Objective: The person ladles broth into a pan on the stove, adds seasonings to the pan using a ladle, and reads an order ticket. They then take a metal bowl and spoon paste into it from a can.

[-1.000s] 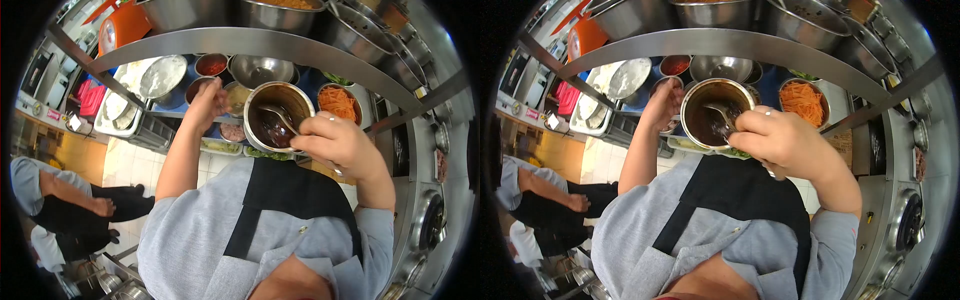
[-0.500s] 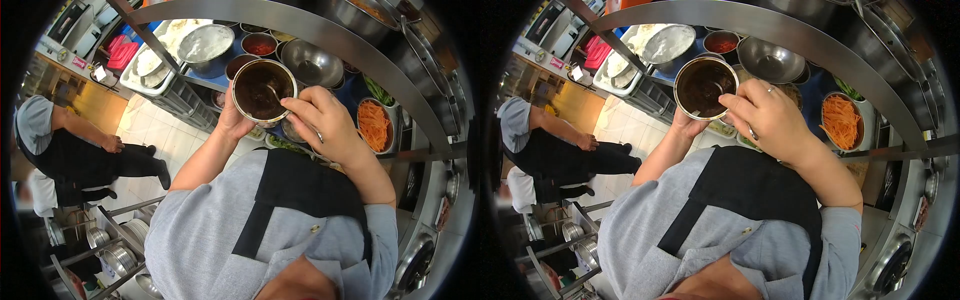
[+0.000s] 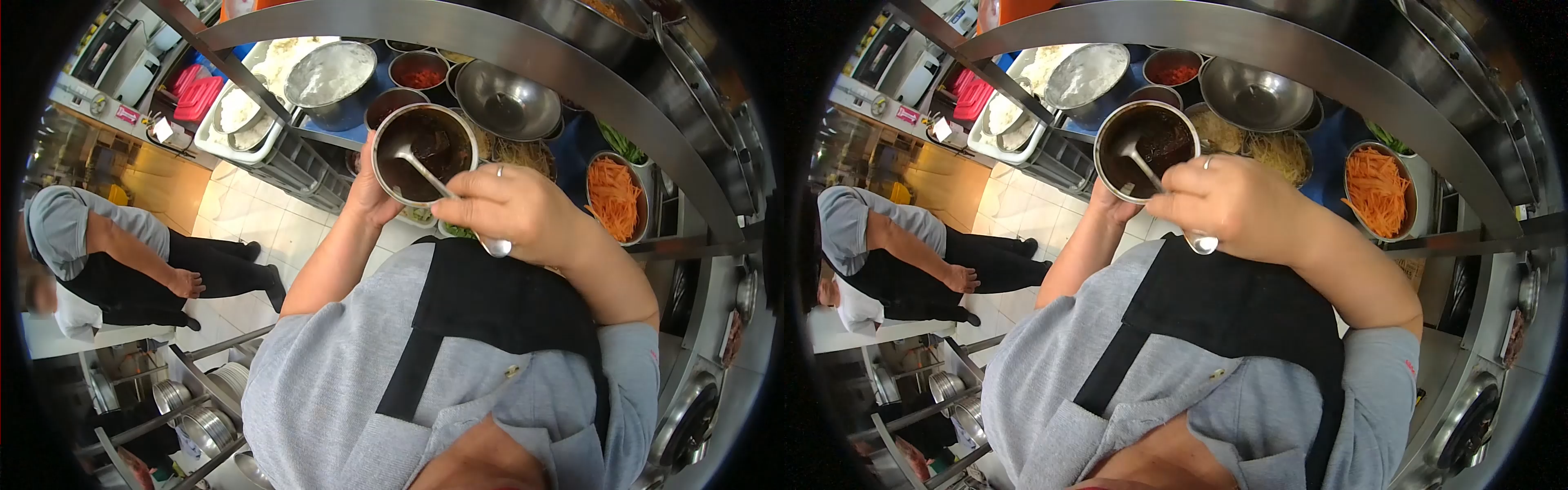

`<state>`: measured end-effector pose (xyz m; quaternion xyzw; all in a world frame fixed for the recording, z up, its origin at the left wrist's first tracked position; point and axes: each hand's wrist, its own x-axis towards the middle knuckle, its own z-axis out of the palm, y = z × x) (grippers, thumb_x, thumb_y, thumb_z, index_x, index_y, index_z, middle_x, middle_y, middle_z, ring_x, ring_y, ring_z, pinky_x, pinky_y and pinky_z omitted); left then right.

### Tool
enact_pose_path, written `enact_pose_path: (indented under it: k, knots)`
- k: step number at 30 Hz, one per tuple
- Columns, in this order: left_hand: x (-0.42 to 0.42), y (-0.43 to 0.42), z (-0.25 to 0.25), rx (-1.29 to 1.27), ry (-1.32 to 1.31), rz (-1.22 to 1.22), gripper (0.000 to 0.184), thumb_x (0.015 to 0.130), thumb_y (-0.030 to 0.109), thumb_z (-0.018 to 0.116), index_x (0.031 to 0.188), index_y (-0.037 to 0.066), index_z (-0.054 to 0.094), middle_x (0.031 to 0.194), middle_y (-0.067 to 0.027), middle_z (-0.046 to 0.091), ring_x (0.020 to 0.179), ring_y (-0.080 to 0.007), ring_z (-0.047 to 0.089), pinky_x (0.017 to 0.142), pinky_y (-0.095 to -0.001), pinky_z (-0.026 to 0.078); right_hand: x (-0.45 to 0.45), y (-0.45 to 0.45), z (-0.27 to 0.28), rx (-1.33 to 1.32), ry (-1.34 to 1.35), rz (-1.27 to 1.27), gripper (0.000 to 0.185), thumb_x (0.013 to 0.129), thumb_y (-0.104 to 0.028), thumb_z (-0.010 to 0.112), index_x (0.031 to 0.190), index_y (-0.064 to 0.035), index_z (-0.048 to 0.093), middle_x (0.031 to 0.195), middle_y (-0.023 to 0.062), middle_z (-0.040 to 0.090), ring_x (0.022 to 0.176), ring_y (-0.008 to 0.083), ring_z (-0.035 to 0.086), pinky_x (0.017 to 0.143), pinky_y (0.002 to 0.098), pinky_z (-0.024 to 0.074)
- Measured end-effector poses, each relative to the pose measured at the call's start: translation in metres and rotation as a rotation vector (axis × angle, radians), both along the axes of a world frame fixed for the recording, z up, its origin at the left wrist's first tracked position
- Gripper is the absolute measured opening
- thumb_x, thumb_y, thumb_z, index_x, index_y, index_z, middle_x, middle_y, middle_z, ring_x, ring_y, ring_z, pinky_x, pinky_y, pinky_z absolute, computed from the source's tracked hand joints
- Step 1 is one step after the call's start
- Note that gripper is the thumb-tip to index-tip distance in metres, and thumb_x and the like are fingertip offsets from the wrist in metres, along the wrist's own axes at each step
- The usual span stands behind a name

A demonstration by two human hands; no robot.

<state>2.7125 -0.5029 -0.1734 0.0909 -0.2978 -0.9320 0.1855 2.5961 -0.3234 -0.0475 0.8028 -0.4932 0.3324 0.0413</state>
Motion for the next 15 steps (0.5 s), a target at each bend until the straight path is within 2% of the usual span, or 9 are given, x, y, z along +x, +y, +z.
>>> enact_pose_path:
  k: [1, 3, 5, 7, 11, 15]
  knots:
    - [0.000, 0.000, 0.006, 0.025, -0.011, 0.013, 0.064, 0.094, 0.058, 0.041, 0.136, 0.010, 0.043, 0.135, -0.0130, 0.050, 0.122, -0.0272, 0.051, 0.101, -0.0433, 0.046, -0.002, 0.004, 0.002, 0.001, -0.002, -0.003, 0.030, 0.067, -0.004, 0.070, 0.097, -0.0042, 0.068, 0.091, 0.0107, 0.063, 0.074, 0.0246, 0.062, 0.063, 0.0345, 0.0508]
    - [0.003, -0.001, 0.009, -0.003, -0.017, 0.013, 0.065, 0.093, 0.059, 0.042, 0.137, 0.010, 0.042, 0.135, -0.0131, 0.050, 0.123, -0.0279, 0.051, 0.102, -0.0443, 0.045, -0.009, 0.014, 0.005, 0.169, 0.030, 0.079, 0.030, 0.067, -0.004, 0.069, 0.097, -0.0044, 0.068, 0.092, 0.0104, 0.064, 0.073, 0.0241, 0.062, 0.062, 0.0342, 0.0504]
    - [0.003, -0.004, 0.010, -0.044, -0.036, -0.004, 0.067, 0.093, 0.059, 0.043, 0.137, 0.010, 0.041, 0.135, -0.0133, 0.049, 0.123, -0.0280, 0.050, 0.102, -0.0443, 0.045, -0.012, 0.020, 0.012, 0.158, 0.042, 0.054, 0.028, 0.067, -0.004, 0.069, 0.096, -0.0045, 0.068, 0.092, 0.0103, 0.064, 0.072, 0.0238, 0.062, 0.062, 0.0340, 0.0499]
    - [0.004, -0.004, 0.009, -0.082, -0.057, -0.020, 0.068, 0.092, 0.060, 0.043, 0.138, 0.010, 0.041, 0.136, -0.0135, 0.049, 0.123, -0.0281, 0.050, 0.102, -0.0442, 0.045, -0.014, 0.024, 0.016, 0.083, 0.044, -0.037, 0.027, 0.067, -0.006, 0.066, 0.094, -0.0048, 0.065, 0.085, 0.0080, 0.061, 0.077, 0.0251, 0.062, 0.069, 0.0352, 0.0501]
    - [0.003, -0.001, 0.014, -0.073, -0.074, -0.119, 0.070, 0.091, 0.061, 0.046, 0.140, 0.012, 0.039, 0.138, -0.0138, 0.047, 0.125, -0.0275, 0.049, 0.103, -0.0443, 0.043, -0.018, 0.011, 0.007, -0.067, 0.033, -0.087, 0.026, 0.069, -0.005, 0.069, 0.095, -0.0036, 0.068, 0.089, 0.0094, 0.063, 0.077, 0.0250, 0.063, 0.066, 0.0351, 0.0501]
    - [0.000, -0.006, 0.013, -0.142, -0.100, -0.098, 0.069, 0.091, 0.060, 0.047, 0.140, 0.013, 0.038, 0.138, -0.0124, 0.046, 0.126, -0.0269, 0.048, 0.104, -0.0438, 0.043, -0.020, 0.009, -0.007, 0.073, 0.007, -0.035, 0.025, 0.071, -0.005, 0.067, 0.096, -0.0034, 0.066, 0.082, 0.0089, 0.059, 0.072, 0.0261, 0.060, 0.063, 0.0365, 0.0486]
